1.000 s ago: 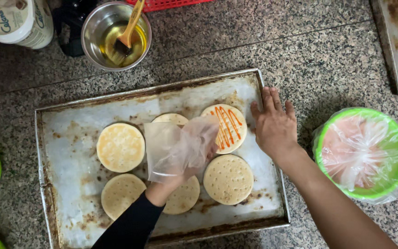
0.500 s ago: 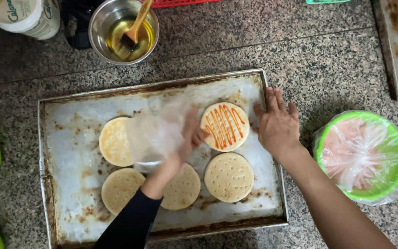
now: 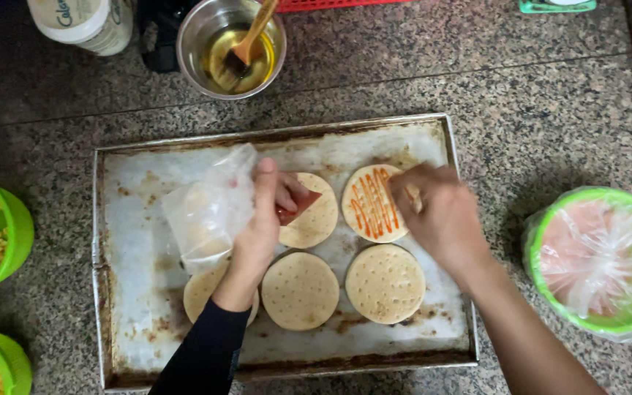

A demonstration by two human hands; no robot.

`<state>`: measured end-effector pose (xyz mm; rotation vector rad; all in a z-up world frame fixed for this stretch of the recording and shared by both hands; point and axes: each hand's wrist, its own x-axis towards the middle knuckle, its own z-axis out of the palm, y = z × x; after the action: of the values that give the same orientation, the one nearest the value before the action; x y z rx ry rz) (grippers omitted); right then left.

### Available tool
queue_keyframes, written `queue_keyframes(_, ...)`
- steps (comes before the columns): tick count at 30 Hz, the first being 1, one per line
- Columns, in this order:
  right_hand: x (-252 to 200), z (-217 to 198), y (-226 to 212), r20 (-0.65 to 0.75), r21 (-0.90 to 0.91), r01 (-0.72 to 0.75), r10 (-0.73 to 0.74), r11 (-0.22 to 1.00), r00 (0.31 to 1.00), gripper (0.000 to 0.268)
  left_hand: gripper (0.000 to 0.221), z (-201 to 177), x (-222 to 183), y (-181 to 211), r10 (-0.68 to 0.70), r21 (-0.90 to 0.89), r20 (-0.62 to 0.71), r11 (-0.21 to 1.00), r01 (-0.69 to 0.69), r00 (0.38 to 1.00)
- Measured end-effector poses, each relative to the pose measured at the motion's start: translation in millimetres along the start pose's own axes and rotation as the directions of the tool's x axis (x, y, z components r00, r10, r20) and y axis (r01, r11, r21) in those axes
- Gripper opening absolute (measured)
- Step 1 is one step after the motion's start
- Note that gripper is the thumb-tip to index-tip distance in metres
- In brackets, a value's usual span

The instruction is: The person applies sauce to dough rounds from a piping bag and places slices of ham on top of the sauce.

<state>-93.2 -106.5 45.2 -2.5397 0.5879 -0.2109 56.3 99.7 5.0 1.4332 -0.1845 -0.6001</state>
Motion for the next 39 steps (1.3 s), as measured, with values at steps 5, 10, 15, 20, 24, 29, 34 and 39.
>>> queue_keyframes(5,-14.4,23.4,-47.1,0.547,0.101,-0.034,-0.027,0.994,0.837,0.020,0.062,0.6,11.4,-53.5,-0.142,0.099,0.116,0.986,0.130,0.983)
queue_keyframes(10,-19.6,34.4,-64.0,0.663,-0.158,0.056,0.064,0.986,0.746,0.026,0.061,-14.5,13.7,-71.2,-0.093,0.133,0.218,0.989,0.065,0.971)
queue_keyframes(15,-14.6,40.8,-64.5,0.688,-0.205,0.058,0.102,0.977,0.719,0.026,0.059,-22.8,45.4,-90.8,-0.121,0.043,0.208,0.992,0.115,0.970)
queue_keyframes(20,-8.5,44.0,-67.5,0.728,-0.247,0.007,0.181,0.969,0.662,0.029,0.058,-48.0,-1.9,-107.6,0.066,0.143,0.250,0.984,-0.104,0.966)
queue_keyframes(24,-10.1,42.7,-69.2,0.704,-0.234,0.010,0.163,0.972,0.691,0.025,0.057,-48.5,48.8,-103.9,-0.119,0.014,0.180,0.993,0.118,0.976)
queue_keyframes(29,-9.5,45.9,-71.0,0.695,-0.266,0.040,0.163,0.963,0.700,0.018,0.057,-65.8,-8.4,-115.3,0.062,0.133,0.264,0.986,-0.100,0.963)
queue_keyframes(34,-12.3,51.3,-67.7,0.653,-0.189,0.069,0.073,0.980,0.754,0.014,0.057,-72.6,47.8,-115.0,-0.112,0.010,0.167,0.994,0.112,0.980)
queue_keyframes(39,-14.0,54.8,-71.8,0.634,-0.209,0.076,0.076,0.975,0.770,0.014,0.058,-81.1,-13.7,-126.1,0.055,0.112,0.218,0.990,-0.081,0.974)
